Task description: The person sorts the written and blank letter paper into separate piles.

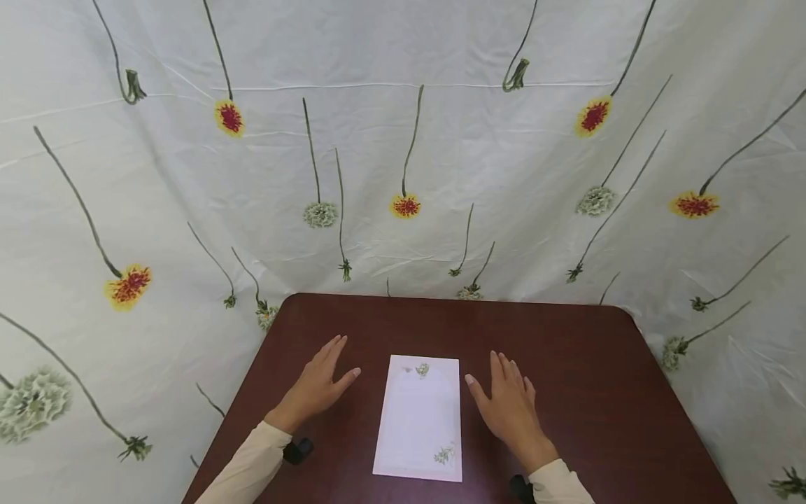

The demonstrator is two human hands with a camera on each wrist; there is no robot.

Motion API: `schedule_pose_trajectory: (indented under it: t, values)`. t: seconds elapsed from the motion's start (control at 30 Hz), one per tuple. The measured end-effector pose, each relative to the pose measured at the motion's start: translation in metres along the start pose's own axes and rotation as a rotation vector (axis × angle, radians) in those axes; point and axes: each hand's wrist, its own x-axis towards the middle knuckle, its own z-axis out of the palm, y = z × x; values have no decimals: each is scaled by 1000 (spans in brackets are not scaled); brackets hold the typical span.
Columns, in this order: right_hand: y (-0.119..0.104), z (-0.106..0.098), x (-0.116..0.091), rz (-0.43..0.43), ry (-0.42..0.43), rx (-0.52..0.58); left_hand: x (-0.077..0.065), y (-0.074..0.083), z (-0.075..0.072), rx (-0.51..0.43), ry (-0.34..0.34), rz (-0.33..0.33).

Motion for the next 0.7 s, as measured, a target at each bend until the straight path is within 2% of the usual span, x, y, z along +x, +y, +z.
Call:
schedule_pose_trajectory:
  t: [0.23, 0.43, 0.57, 0.7]
  values:
    - [-2, 34, -2, 44, 27, -31, -4, 13, 35, -25, -54, -8]
    - [-4, 53, 2, 83, 59, -47, -6, 23, 58, -17, -41, -15]
    - [-6, 59, 5, 83, 55, -62, -5, 27, 69, 22, -52, -60]
    - [-7, 64, 6, 99, 19, -113, -7, 30, 78, 71, -79, -133]
